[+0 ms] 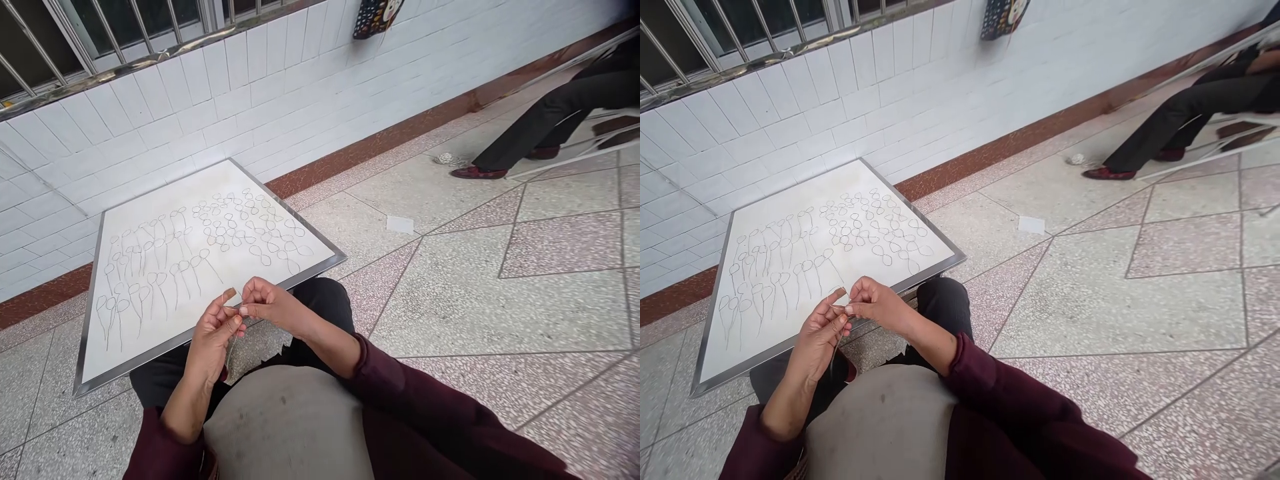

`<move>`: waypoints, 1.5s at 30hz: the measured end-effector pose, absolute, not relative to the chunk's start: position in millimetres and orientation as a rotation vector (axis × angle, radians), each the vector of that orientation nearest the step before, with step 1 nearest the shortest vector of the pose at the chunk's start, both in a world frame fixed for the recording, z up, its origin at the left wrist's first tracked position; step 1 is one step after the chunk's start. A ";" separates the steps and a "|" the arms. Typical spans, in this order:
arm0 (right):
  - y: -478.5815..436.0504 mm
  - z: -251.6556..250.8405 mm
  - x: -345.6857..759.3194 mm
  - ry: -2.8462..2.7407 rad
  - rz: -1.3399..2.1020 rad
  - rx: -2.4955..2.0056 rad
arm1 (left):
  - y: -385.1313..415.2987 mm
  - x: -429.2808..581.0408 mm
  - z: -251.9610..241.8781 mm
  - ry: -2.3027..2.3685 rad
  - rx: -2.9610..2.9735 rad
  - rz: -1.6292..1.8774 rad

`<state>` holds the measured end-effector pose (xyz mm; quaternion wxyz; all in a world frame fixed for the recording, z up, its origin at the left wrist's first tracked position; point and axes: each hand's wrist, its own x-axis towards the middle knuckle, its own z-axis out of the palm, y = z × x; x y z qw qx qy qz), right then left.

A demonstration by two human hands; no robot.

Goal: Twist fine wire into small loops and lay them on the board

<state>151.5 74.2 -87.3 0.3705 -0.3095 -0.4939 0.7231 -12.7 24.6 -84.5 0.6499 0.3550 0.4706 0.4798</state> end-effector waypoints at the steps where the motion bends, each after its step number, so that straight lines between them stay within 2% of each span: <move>1: 73.3 -87.8 150.3 -1.259 1.848 -0.784 | 24.0 -12.5 -86.2 1.061 0.779 1.111; 13: 67.6 -97.0 134.2 -1.074 1.971 -0.764 | 23.2 -11.2 -90.4 1.118 0.849 1.487; 22: 62.9 -100.7 127.7 -1.003 2.013 -0.742 | 21.4 -10.0 -87.1 1.181 0.968 1.513; 32: 55.1 -93.2 127.5 -1.156 2.025 -0.671 | 19.9 -14.0 -80.7 1.536 1.274 1.497; 38: 56.8 -99.2 128.0 -1.087 2.015 -0.708 | 19.2 -16.5 -79.0 1.528 1.189 1.622; 45: 57.2 -101.0 129.1 -1.129 2.090 -0.707 | 22.9 -19.4 -84.9 1.221 0.903 1.413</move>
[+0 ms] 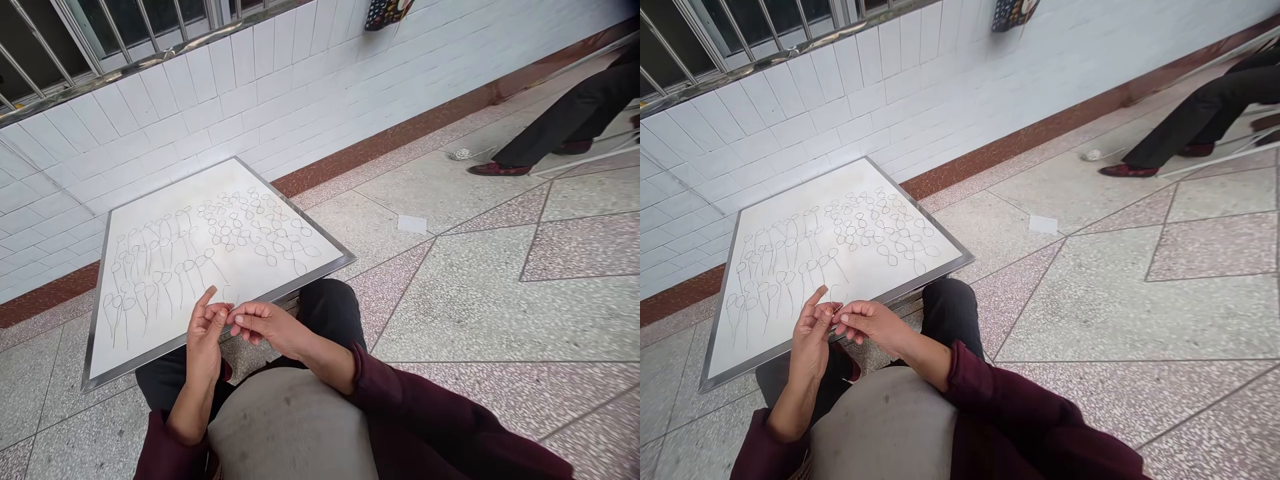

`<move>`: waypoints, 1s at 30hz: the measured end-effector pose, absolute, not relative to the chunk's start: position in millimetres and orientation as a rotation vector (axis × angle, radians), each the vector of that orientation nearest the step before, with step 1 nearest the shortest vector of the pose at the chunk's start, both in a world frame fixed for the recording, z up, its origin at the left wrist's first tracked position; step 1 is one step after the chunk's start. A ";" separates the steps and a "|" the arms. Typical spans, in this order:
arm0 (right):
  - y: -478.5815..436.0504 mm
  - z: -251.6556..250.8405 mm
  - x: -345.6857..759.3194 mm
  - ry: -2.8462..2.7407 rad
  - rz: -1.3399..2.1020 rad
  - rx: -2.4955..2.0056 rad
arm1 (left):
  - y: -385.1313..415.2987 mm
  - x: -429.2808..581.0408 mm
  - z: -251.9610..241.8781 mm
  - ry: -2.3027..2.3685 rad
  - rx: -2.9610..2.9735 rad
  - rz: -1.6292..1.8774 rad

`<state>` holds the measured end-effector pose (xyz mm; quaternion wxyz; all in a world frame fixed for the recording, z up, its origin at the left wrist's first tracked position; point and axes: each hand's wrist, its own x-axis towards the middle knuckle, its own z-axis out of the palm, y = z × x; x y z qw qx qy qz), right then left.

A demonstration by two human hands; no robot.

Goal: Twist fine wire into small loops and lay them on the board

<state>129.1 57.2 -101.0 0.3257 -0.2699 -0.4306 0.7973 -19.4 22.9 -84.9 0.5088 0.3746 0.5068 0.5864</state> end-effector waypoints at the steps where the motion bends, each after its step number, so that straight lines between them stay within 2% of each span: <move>1: 57.5 -101.9 129.1 -1.155 2.088 -0.713 | 22.7 -19.1 -85.1 1.210 0.892 1.401; 17: 55.8 -103.9 129.9 -1.684 1.634 -0.914 | 19.2 -18.3 -88.2 1.281 0.949 1.411; 30: 50.1 -111.6 123.5 -1.983 1.125 -0.964 | 21.7 -15.8 -88.0 1.407 0.907 1.608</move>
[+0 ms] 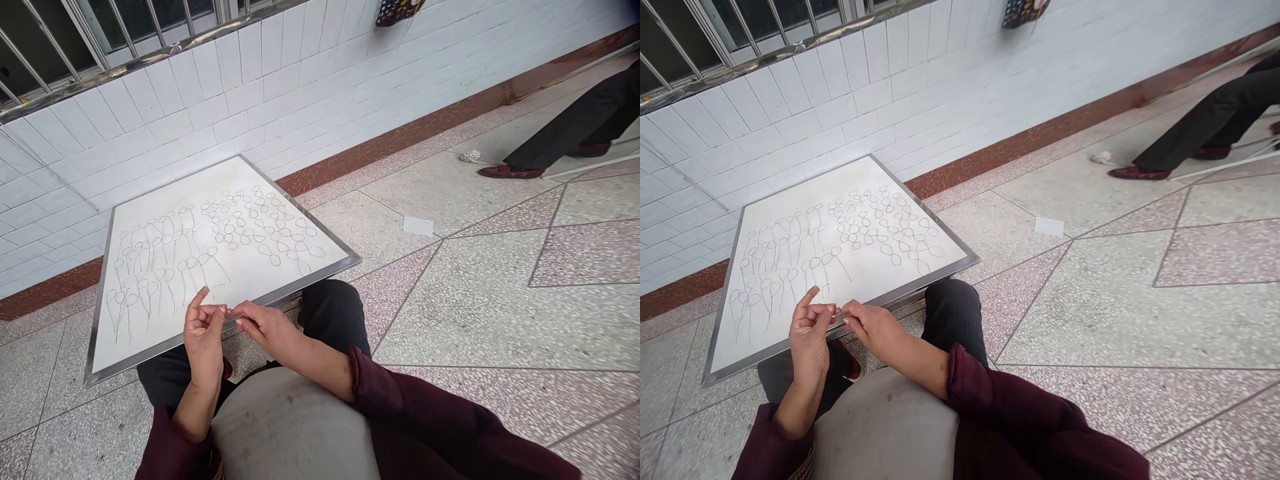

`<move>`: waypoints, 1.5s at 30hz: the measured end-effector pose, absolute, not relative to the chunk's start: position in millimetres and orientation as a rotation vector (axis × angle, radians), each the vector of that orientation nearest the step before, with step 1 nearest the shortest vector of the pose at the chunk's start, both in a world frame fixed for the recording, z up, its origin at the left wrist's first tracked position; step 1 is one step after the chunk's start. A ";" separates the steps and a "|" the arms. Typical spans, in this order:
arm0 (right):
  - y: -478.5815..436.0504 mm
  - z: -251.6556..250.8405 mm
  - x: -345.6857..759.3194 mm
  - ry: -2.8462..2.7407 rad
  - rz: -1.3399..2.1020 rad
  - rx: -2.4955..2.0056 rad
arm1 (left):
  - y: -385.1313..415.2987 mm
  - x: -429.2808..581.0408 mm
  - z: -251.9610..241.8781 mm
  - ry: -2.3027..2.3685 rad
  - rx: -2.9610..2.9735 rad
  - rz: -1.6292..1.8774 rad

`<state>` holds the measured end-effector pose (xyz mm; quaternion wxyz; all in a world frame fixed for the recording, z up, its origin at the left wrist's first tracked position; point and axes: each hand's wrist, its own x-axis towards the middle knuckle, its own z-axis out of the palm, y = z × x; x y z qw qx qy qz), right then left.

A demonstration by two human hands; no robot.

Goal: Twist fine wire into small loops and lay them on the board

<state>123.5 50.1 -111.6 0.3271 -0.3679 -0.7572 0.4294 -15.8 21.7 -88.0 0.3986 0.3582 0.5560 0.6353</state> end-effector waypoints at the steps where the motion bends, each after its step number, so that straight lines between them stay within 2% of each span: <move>1: 50.4 -113.3 123.0 -2.011 1.075 -0.956 | 22.1 -16.1 -88.0 1.412 0.906 1.617; 6: 51.6 -119.6 121.8 -2.160 0.810 -0.905 | 23.9 -18.1 -87.7 1.439 0.927 1.665; 19: 50.7 -111.4 112.0 -2.201 0.642 -1.136 | 22.4 -9.9 -89.2 1.486 1.013 1.707; 45: 44.5 -114.1 110.6 -2.041 1.137 -1.021 | 28.1 -24.4 -82.8 1.586 1.060 1.877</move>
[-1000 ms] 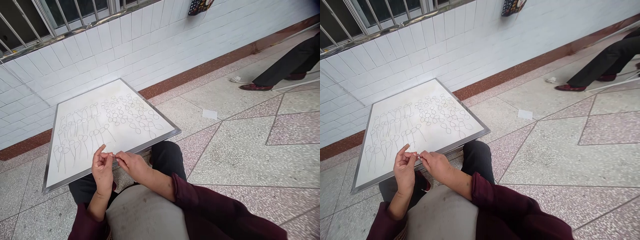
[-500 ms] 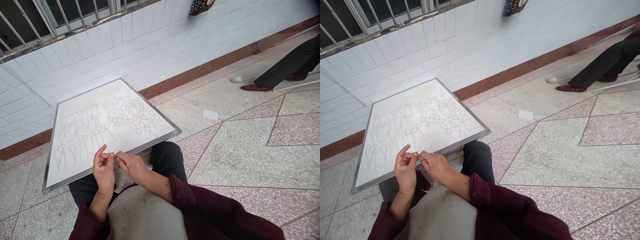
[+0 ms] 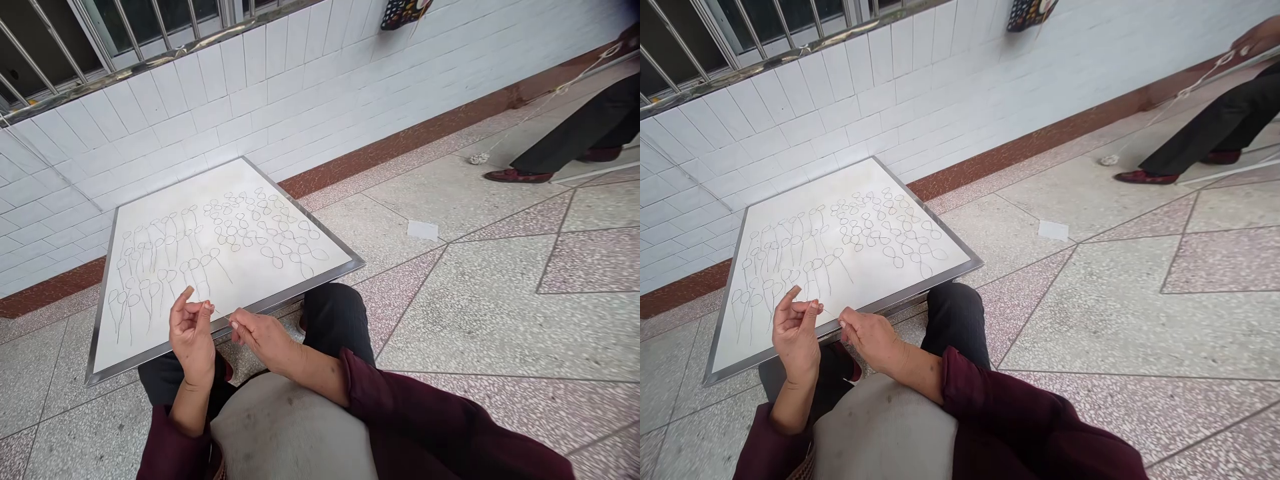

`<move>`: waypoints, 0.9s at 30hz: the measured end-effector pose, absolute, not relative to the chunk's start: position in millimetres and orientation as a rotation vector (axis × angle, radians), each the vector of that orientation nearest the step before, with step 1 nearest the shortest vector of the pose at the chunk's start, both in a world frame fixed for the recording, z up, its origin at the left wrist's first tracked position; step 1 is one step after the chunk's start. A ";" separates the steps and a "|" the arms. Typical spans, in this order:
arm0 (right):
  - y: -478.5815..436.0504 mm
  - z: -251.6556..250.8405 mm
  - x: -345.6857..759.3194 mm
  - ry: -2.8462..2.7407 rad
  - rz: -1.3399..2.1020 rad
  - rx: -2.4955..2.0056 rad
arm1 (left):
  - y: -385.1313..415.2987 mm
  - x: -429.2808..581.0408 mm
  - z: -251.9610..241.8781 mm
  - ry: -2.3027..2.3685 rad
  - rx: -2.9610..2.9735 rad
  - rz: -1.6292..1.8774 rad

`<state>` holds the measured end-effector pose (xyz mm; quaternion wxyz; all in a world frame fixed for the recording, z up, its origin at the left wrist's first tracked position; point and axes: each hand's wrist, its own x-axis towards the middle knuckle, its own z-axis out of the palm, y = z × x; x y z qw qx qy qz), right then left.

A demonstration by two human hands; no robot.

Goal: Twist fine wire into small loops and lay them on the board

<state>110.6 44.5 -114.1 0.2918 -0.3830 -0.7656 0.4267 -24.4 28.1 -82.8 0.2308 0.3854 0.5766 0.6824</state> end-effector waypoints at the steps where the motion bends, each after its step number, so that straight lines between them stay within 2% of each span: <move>1: 43.9 -114.6 110.8 -2.037 1.159 -1.020 | 28.8 -27.2 -80.9 1.595 1.064 1.896; 11: 50.1 -143.2 125.0 -1.835 1.445 -1.063 | 27.8 -51.4 -63.2 1.715 1.093 2.051; 14: 56.1 -127.3 127.0 -1.763 1.254 -1.057 | 23.5 -42.7 -66.8 1.720 1.135 1.949; 19: 56.3 -95.2 113.8 -2.012 0.872 -0.985 | 18.2 -26.4 -74.3 1.729 1.181 1.804; 27: 51.8 -102.6 97.6 -2.215 0.481 -0.887 | 17.8 -22.9 -80.3 1.677 1.146 1.827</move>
